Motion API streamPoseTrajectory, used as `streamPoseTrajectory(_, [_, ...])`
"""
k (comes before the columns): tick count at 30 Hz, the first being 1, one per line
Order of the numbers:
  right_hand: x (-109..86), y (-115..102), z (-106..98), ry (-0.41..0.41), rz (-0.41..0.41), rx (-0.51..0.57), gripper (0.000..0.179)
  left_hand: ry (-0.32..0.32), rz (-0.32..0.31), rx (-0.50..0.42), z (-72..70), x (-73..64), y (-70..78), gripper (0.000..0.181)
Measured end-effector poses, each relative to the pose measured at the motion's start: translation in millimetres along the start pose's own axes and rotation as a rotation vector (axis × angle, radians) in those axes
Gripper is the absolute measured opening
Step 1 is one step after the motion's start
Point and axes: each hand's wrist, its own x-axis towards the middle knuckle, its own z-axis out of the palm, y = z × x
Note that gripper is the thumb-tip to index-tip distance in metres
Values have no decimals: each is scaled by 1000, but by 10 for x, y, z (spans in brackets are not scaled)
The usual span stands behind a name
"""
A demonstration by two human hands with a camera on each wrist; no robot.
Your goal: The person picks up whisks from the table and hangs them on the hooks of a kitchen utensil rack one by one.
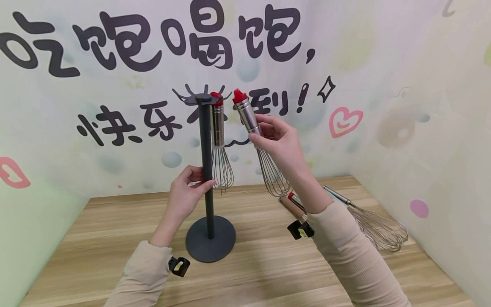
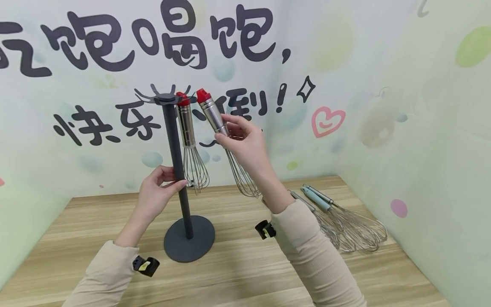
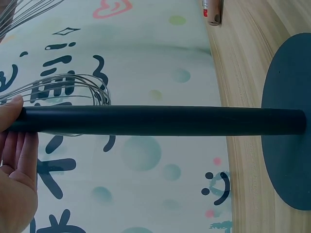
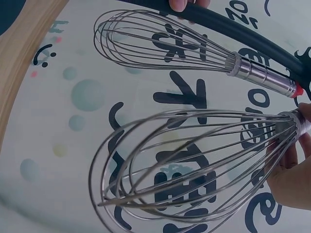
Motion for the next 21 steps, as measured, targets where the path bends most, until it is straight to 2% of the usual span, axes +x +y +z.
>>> streamPoseTrajectory(21, [63,1,10,2,4,-25,44,-2,2,-13,-1,-10,-6,34])
